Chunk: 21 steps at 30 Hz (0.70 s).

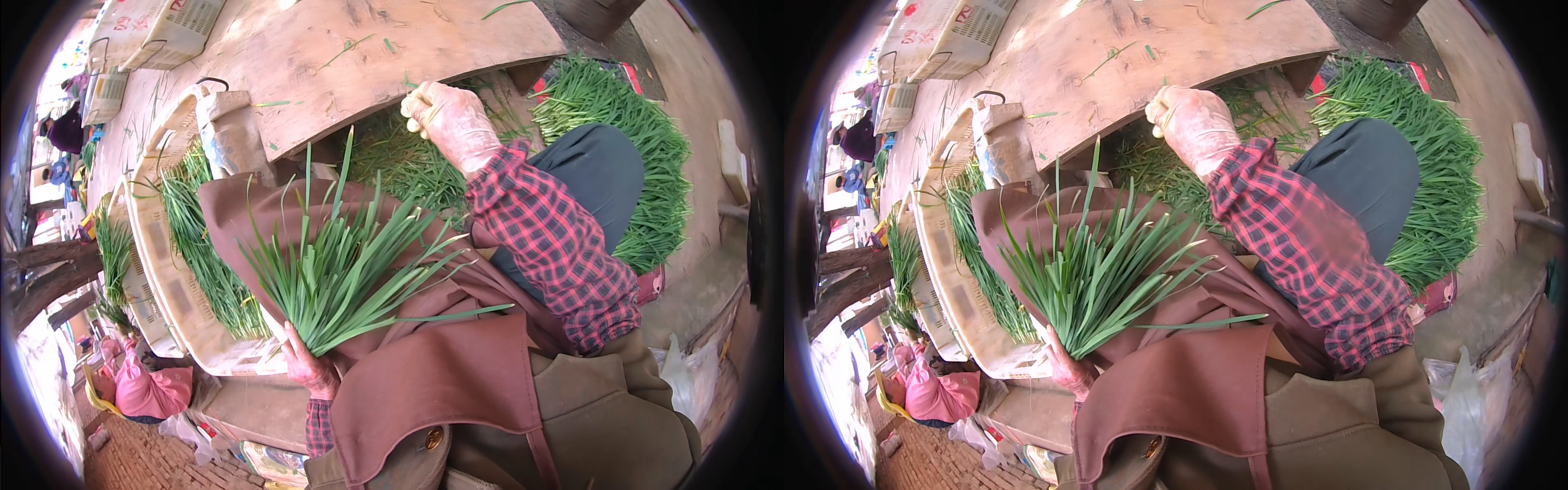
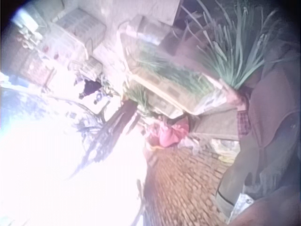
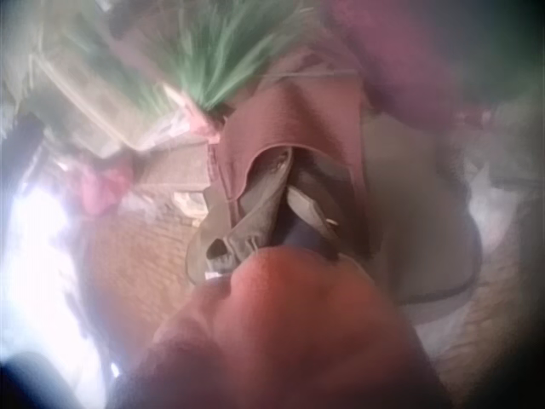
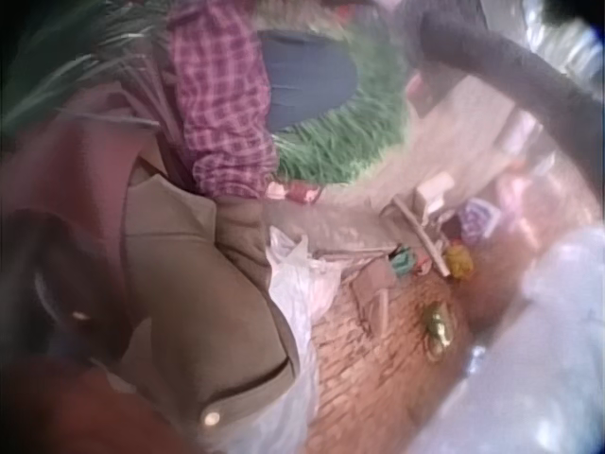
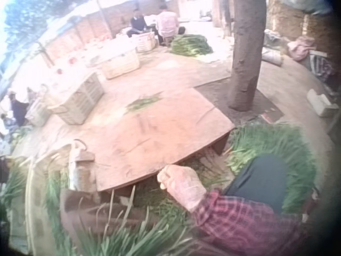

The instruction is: The person sorts bunches of long green vegetables by hand, removing loose leaves and aligning the stalks before placing them into a white crate.

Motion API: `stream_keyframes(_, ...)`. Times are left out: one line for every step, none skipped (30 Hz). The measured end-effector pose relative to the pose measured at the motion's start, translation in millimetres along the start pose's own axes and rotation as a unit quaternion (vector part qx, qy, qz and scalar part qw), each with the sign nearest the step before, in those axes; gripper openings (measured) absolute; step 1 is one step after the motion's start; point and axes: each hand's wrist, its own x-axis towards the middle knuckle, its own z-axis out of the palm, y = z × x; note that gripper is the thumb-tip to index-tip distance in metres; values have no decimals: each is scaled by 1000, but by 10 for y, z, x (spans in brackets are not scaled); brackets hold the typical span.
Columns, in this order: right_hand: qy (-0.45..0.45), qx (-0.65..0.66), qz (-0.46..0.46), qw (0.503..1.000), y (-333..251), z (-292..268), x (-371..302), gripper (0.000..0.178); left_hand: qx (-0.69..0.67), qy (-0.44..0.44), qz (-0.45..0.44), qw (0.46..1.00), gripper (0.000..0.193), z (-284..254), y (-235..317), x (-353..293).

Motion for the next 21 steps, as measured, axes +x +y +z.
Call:
stream_keyframes(-20, -33, -50, 998, -85, -94, -62, 22, -17, -1, -2, 1000, 63, -43, 22, 29)
stream_keyframes(-43, -64, -102, 992, -186, -164, -143, 22, -22, 9, -9, 1000, 64, -64, 34, 48)
stream_keyframes(-129, -17, -24, 991, -304, -280, -201, 26, -27, 19, -16, 999, 64, -76, 46, 72)
stream_keyframes(-172, 48, 9, 984, -221, -304, -240, 33, -31, 29, -21, 999, 65, -94, 48, 93)
stream_keyframes(-189, 36, -6, 981, -175, -333, -289, 35, -38, 21, -32, 999, 66, -113, 55, 121)
stream_keyframes(-206, 24, -22, 978, -165, -341, -343, 37, -30, 26, -27, 999, 66, -116, 66, 149)
stream_keyframes(-217, 3, -20, 976, -196, -338, -374, 37, -22, 31, -19, 999, 66, -121, 76, 197)
stream_keyframes(-240, 11, 6, 971, -261, -350, -402, 42, -14, 35, -11, 999, 66, -126, 74, 221)
stream_keyframes(-268, 11, -6, 963, -266, -316, -428, 38, -1, 33, -9, 999, 65, -102, 49, 209)
stream_keyframes(-296, 11, -18, 955, -277, -286, -452, 36, -2, 25, -12, 1000, 65, -103, 44, 208)
stream_keyframes(-320, 47, 18, 946, -313, -261, -485, 42, -4, 18, -16, 1000, 66, -107, 44, 206)
stream_keyframes(-330, 27, -18, 943, -315, -213, -495, 46, -5, 10, -20, 1000, 66, -115, 46, 205)
stream_keyframes(-346, 21, -32, 938, -309, -183, -512, 50, -8, 14, -18, 1000, 68, -126, 83, 236)
stream_keyframes(-361, 14, -46, 931, -314, -159, -520, 55, -7, 9, -21, 1000, 69, -127, 85, 237)
stream_keyframes(-360, -4, -70, 930, -361, -149, -508, 53, -6, 4, -25, 1000, 70, -128, 85, 236)
stream_keyframes(-356, -14, -86, 931, -363, -98, -501, 50, -4, -2, -29, 1000, 70, -134, 82, 230)
stream_keyframes(-351, -24, -102, 931, -350, -35, -496, 47, -1, -5, -30, 1000, 71, -131, 75, 217)
stream_keyframes(-346, -33, -118, 930, -350, 10, -491, 44, 1, -7, -31, 999, 71, -122, 64, 201)
stream_keyframes(-356, -38, -113, 927, -390, 26, -500, 41, 3, -10, -33, 999, 71, -117, 56, 193)
stream_keyframes(-361, -30, -115, 925, -402, 51, -502, 41, 2, -8, -30, 1000, 72, -120, 59, 199)
stream_keyframes(-366, -22, -118, 923, -408, 76, -501, 41, 0, -7, -27, 1000, 72, -124, 66, 209)
